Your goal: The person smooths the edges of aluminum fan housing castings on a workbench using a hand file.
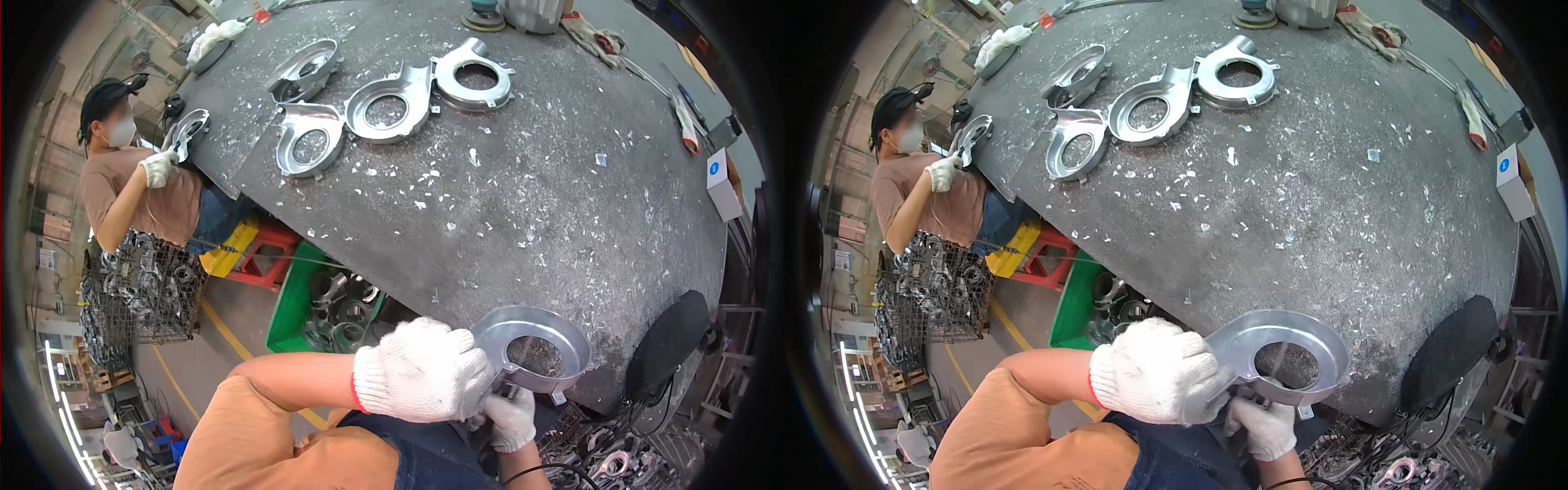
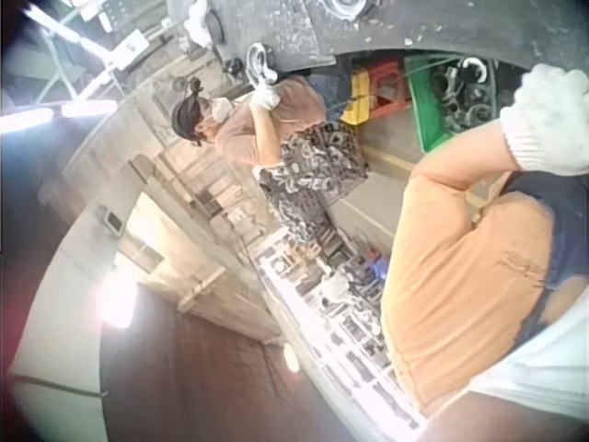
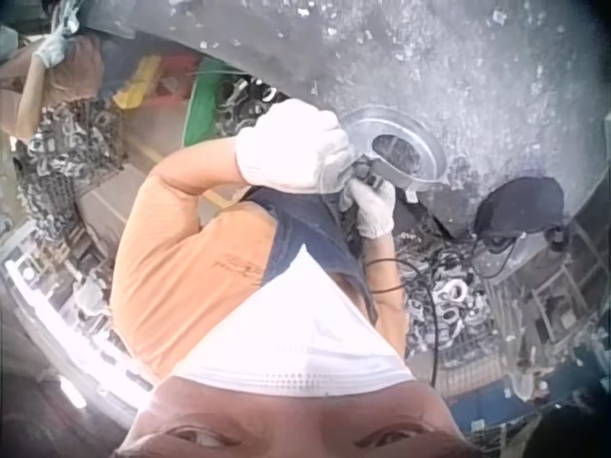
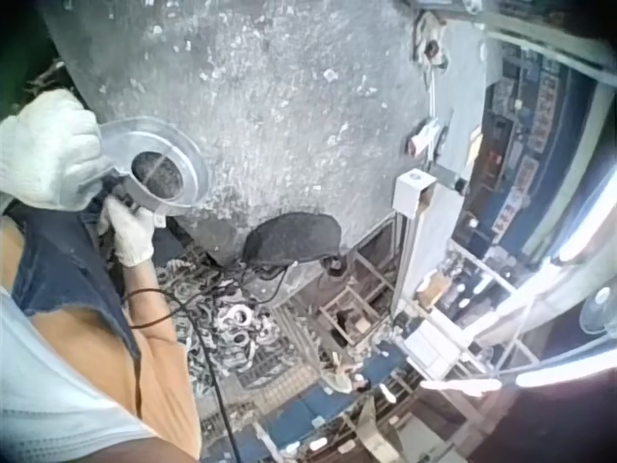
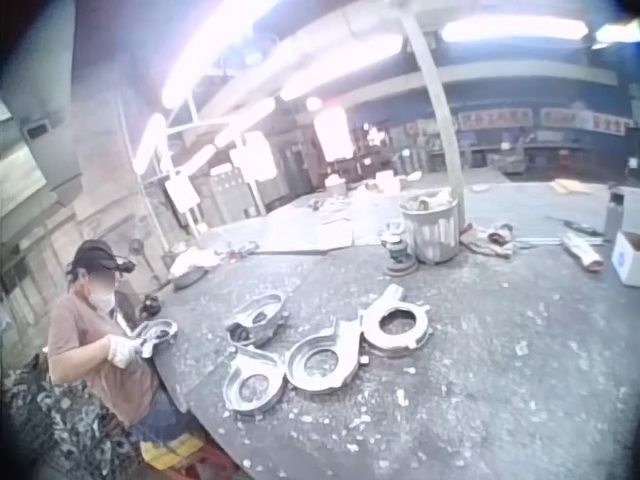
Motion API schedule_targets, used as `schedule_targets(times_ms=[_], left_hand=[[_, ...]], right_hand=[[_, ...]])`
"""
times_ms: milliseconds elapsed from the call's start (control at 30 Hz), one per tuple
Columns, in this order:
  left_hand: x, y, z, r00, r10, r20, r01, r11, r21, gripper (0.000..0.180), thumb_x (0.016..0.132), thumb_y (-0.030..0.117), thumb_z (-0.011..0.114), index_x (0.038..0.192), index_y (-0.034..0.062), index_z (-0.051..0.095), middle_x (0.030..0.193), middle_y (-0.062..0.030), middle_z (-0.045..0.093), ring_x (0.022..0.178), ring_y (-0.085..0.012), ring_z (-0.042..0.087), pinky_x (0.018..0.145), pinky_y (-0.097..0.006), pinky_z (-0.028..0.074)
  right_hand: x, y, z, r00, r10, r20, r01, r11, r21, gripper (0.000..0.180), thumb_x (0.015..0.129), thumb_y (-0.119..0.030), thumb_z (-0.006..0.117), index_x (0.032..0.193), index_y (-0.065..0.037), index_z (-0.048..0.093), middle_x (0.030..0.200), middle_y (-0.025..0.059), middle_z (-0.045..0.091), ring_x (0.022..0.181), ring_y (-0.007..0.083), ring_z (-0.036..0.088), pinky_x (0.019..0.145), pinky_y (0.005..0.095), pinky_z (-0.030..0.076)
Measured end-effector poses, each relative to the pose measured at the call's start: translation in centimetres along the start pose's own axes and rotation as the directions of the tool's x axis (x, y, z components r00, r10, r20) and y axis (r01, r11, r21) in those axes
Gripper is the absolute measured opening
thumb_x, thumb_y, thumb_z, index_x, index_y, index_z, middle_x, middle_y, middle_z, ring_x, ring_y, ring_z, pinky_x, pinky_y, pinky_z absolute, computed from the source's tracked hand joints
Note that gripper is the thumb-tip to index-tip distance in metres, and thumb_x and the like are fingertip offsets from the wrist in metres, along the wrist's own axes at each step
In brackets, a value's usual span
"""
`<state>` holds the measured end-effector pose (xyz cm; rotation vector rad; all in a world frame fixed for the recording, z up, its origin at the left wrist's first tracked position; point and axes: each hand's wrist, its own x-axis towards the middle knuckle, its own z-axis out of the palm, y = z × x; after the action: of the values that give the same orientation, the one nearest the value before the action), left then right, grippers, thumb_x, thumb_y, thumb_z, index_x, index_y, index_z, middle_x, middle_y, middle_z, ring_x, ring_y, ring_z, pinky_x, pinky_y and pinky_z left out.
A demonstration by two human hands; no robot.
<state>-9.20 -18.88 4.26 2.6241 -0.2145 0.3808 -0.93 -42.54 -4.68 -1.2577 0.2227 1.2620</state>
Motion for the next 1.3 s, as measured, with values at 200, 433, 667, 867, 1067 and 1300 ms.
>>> schedule_targets(times_ms=[200,433,667,867,1067,1300], left_hand=[[-0.3,-0.7,-0.7,0.997,-0.037,-0.065,0.039,0.999,0.038,0.030,0.074,0.029,0.085,0.099,0.0120,0.083,0.072,0.0012,0.063,0.060,-0.0187,0.063,0.048,-0.036,0.048],[-6.6,-3.4,-7.2,0.888,-0.366,-0.277,0.362,0.930,-0.067,0.008,0.074,0.013,0.082,0.081,0.0160,0.081,0.065,-0.0013,0.065,0.054,-0.0247,0.064,0.052,-0.039,0.052],[-22.2,-4.7,-15.4,0.223,-0.967,-0.121,0.970,0.233,-0.075,0.023,0.085,0.021,0.075,0.093,-0.0004,0.080,0.080,-0.0094,0.077,0.071,-0.0240,0.072,0.067,-0.038,0.055],[-13.7,-8.0,-11.0,0.555,-0.733,-0.393,0.812,0.374,0.448,0.034,0.089,0.024,0.079,0.117,0.0049,0.080,0.113,-0.0182,0.079,0.107,-0.0382,0.076,0.094,-0.045,0.060],[6.4,-15.6,-6.9,0.922,-0.310,-0.230,0.369,0.882,0.292,0.039,0.088,0.014,0.077,0.127,0.0073,0.076,0.122,-0.0174,0.077,0.118,-0.0381,0.073,0.102,-0.046,0.058],[16.4,-27.2,-3.9,0.882,-0.471,-0.013,0.415,0.762,0.497,0.067,0.084,0.043,0.083,0.138,0.0064,0.070,0.143,-0.0241,0.066,0.143,-0.0456,0.053,0.119,-0.053,0.044]], right_hand=[[-1.7,4.5,-3.8,0.995,-0.091,0.032,0.090,0.995,0.039,0.039,0.073,0.010,0.081,0.104,0.001,0.059,0.081,0.0103,0.069,0.071,0.0233,0.073,0.062,0.0400,0.061],[-4.4,3.9,-3.0,0.885,-0.450,0.121,0.307,0.368,-0.878,0.067,0.088,-0.036,0.091,0.143,-0.008,0.065,0.116,0.0172,0.079,0.099,0.0346,0.079,0.085,0.0423,0.064],[-4.9,-0.5,-3.7,0.795,-0.602,-0.069,0.233,0.408,-0.883,0.074,0.087,-0.020,0.084,0.155,-0.014,0.057,0.124,0.0169,0.080,0.110,0.0314,0.080,0.095,0.0411,0.063],[-0.2,-6.7,-7.1,0.124,-0.927,-0.353,0.150,0.370,-0.917,0.083,0.086,0.003,0.076,0.162,0.004,0.043,0.140,0.0293,0.068,0.111,0.0331,0.077,0.094,0.0402,0.063],[2.2,-8.7,-8.1,0.198,-0.976,-0.093,-0.042,0.086,-0.995,0.090,0.073,-0.013,0.094,0.153,-0.003,0.053,0.102,0.0191,0.073,0.084,0.0404,0.076,0.073,0.0509,0.063],[1.7,-8.3,-8.0,0.264,-0.964,0.043,0.019,-0.039,-0.999,0.089,0.071,-0.025,0.094,0.148,-0.003,0.055,0.084,0.0127,0.068,0.069,0.0345,0.072,0.059,0.0485,0.058]])
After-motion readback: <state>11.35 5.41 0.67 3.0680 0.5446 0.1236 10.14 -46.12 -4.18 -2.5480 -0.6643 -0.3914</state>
